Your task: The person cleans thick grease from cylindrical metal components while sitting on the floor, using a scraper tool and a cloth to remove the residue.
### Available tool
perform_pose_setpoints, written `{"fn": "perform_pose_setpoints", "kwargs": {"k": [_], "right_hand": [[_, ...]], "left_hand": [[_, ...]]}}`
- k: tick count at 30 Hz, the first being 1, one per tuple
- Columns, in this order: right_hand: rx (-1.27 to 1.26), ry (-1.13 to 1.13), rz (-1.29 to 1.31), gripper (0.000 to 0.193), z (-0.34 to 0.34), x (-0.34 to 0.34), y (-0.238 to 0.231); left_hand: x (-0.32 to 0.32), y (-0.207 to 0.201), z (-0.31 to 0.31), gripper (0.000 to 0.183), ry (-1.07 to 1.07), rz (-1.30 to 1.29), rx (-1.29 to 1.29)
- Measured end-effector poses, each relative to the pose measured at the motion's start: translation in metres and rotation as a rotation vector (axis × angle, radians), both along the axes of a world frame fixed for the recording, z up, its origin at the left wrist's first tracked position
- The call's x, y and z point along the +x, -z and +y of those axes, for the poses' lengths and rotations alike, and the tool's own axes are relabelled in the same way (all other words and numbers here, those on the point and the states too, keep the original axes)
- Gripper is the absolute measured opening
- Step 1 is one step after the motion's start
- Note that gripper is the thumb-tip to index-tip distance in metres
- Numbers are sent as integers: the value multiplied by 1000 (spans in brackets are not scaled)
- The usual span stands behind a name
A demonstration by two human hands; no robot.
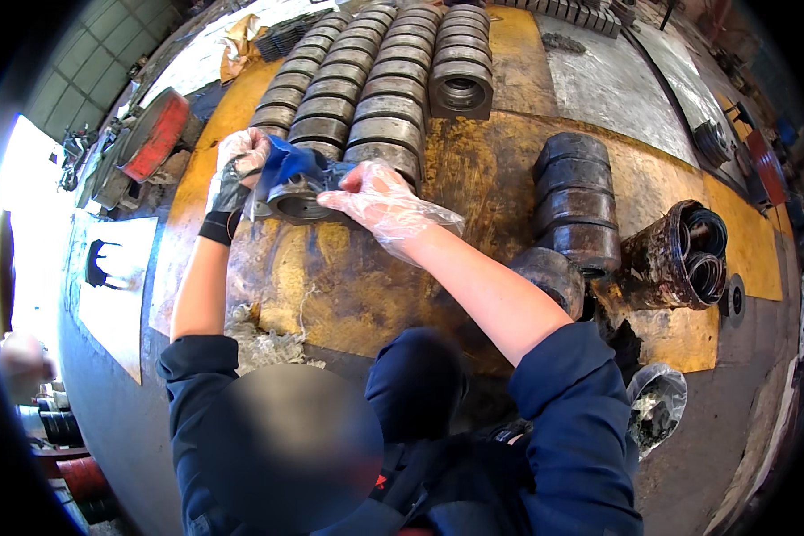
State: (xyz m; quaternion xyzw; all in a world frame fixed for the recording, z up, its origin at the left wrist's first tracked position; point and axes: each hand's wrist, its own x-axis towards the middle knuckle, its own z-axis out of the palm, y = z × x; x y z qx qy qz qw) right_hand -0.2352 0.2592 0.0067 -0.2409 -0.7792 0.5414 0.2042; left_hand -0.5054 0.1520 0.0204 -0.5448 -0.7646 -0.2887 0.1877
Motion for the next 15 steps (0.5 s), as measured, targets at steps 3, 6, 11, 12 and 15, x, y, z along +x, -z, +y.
{"fn": "perform_pose_setpoints", "kwargs": {"k": [3, 6, 11, 12, 15], "right_hand": [[-193, -131, -45, 56, -33, -5, -18], [11, -162, -168, 69, -58, 16, -47], [90, -189, -316, 64, -102, 26, -29], [259, -198, -365, 39, -105, 23, -5], [1013, -359, -113, 16, -119, 37, 23]], "left_hand": [[41, -12, -27, 19, 34, 33, 65], [89, -10, -54, 21, 48, -223, 77], [129, 29, -110, 16, 60, -707, 93], [142, 32, -115, 15, -71, -652, 43], [156, 39, -141, 23, -161, -409, 54]]}}
